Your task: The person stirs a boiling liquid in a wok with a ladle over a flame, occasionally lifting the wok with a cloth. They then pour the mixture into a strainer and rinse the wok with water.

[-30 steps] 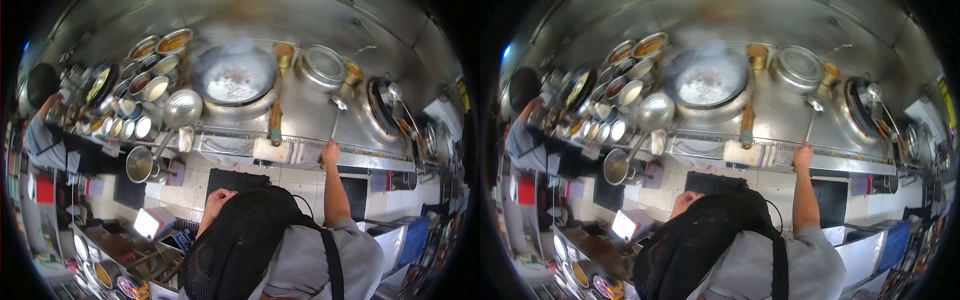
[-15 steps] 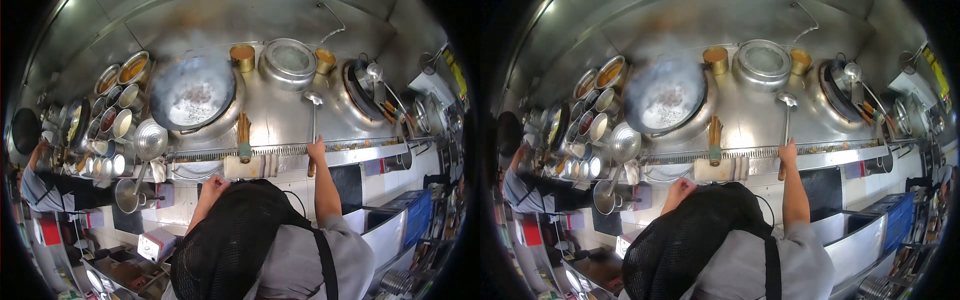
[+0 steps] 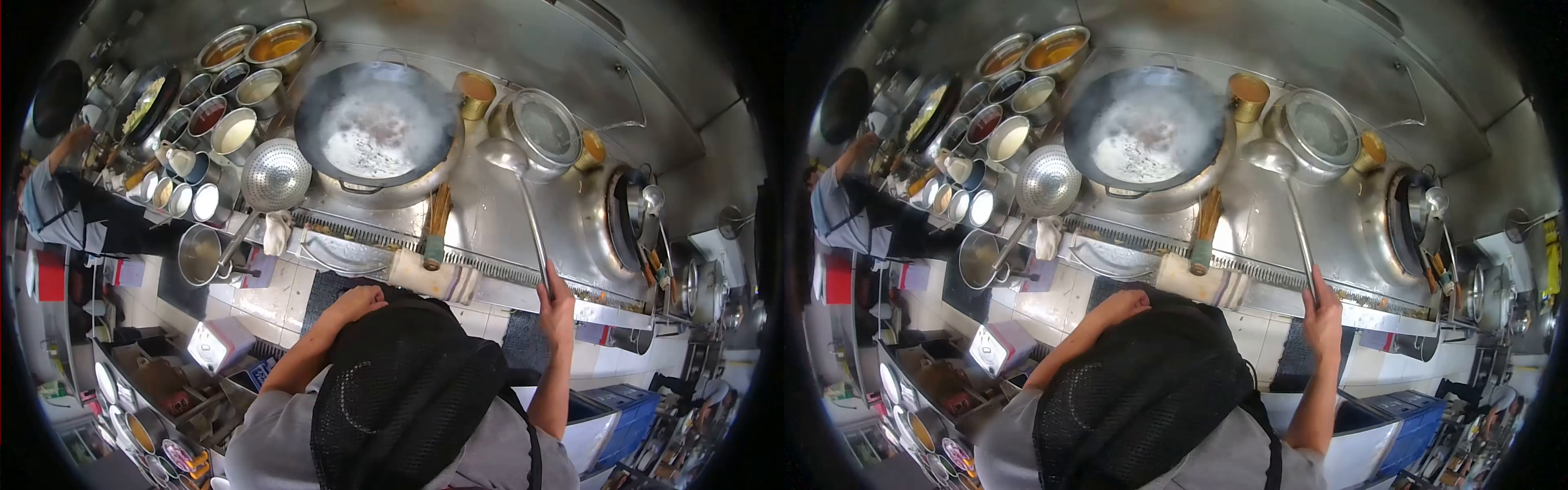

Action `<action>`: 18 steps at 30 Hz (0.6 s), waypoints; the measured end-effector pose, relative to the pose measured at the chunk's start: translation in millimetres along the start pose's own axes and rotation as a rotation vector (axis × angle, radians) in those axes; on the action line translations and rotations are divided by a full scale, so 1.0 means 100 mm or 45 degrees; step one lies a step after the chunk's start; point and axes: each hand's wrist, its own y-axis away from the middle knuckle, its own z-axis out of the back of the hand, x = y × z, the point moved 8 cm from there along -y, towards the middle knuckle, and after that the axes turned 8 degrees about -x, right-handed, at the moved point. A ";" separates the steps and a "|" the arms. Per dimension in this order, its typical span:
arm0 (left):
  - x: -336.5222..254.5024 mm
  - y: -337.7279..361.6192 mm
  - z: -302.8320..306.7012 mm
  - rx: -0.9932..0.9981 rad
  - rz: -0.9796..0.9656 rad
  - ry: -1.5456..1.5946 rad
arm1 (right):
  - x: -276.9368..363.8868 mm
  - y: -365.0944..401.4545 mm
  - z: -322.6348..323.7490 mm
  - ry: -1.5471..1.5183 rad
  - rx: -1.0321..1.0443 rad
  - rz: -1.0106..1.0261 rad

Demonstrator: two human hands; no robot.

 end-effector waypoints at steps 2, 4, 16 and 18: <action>0.14 -0.02 0.05 0.036 -0.002 -0.049 | 0.38 -0.14 -0.09 0.081 0.109 0.104; 0.35 -0.02 0.18 0.033 0.048 -0.023 | 0.70 -0.29 -0.25 0.219 0.163 0.219; 1.72 0.84 0.78 -0.341 0.370 0.131 | 1.07 -1.21 -2.32 0.598 0.343 0.297; 1.94 1.01 0.78 -0.289 0.473 0.098 | 1.11 -1.38 -2.58 0.541 0.325 0.329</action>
